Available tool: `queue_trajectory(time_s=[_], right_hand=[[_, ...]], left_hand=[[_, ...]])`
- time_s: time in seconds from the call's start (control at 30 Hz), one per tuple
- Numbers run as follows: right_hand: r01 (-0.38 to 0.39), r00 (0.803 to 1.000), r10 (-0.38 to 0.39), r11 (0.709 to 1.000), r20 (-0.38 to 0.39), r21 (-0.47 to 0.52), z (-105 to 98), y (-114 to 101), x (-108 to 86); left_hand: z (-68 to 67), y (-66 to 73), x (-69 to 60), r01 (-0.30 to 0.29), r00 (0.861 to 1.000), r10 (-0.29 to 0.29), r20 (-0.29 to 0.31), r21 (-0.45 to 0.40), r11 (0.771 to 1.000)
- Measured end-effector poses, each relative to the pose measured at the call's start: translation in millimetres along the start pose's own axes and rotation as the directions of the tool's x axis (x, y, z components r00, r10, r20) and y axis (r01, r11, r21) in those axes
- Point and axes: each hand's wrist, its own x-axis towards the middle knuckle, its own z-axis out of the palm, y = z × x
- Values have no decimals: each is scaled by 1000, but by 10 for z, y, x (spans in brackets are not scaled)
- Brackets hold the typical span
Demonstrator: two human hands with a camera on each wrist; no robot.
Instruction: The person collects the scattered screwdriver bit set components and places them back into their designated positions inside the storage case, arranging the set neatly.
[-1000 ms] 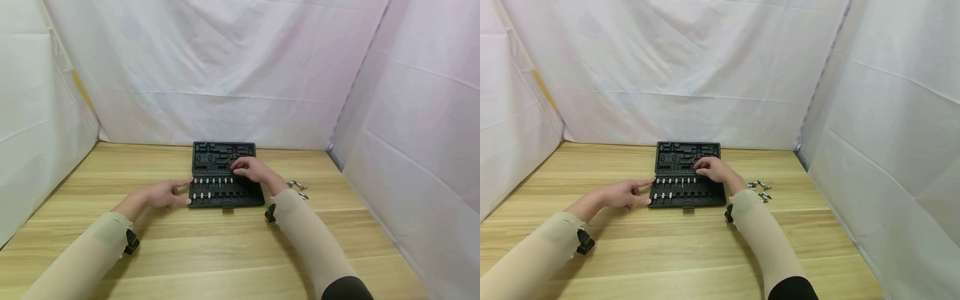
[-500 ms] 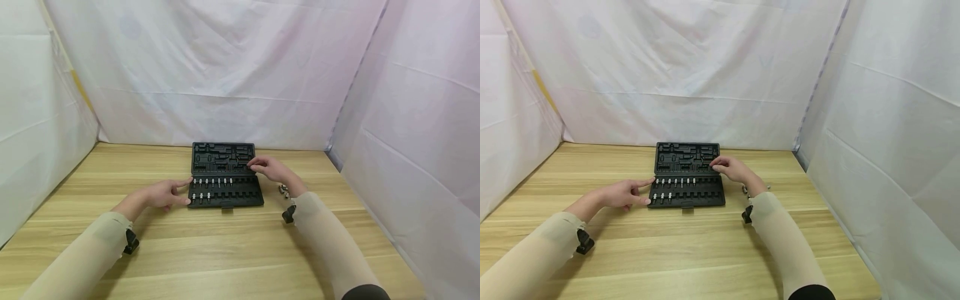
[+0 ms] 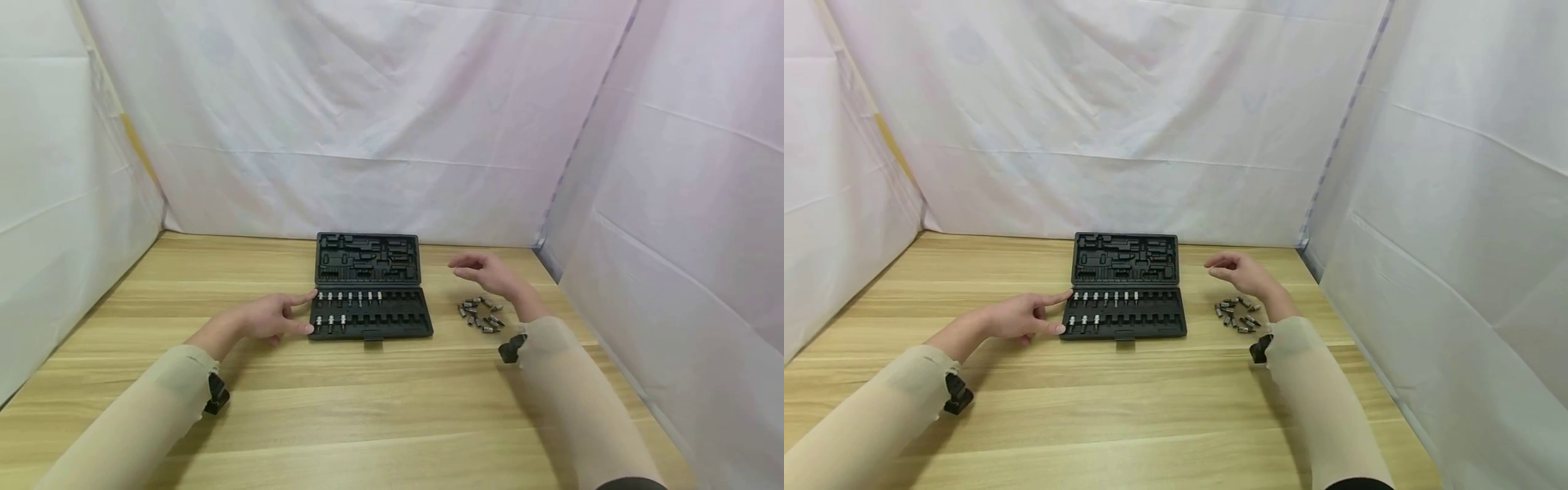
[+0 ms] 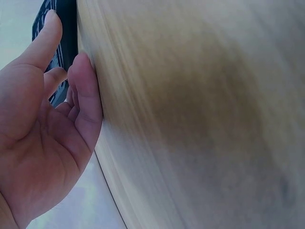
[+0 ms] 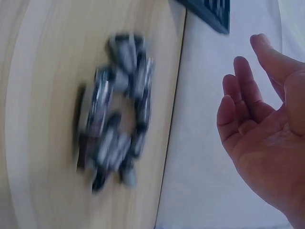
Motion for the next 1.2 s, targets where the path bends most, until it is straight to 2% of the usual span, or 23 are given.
queue_trajectory(time_s=[0.17, 0.37, 0.5, 0.73, 0.9, 1.2], right_hand=[[-9, 1000, 9, 1000, 1, -28, -160, 187, -139], [-77, 996, 80, 992, 25, -102, -315, 385, -317], [-108, 991, 116, 988, 65, -111, -410, 544, -431], [-154, 981, 175, 963, 82, -220, -497, 758, -551], [-179, 977, 204, 947, 66, -268, -466, 808, -576], [-146, 978, 180, 949, 104, -279, -447, 768, -584]], left_hand=[[9, 13, -11, -13, 1000, 13, -1, 3, 1000], [14, 23, -19, -21, 1000, 21, -6, 5, 1000], [19, 22, -17, -21, 1000, 21, -6, 8, 1000], [16, 27, -15, -26, 1000, 26, -7, 14, 1000], [9, 28, -20, -20, 1000, 20, -8, 23, 1000], [10, 34, -21, -24, 1000, 24, -5, 20, 1000]])
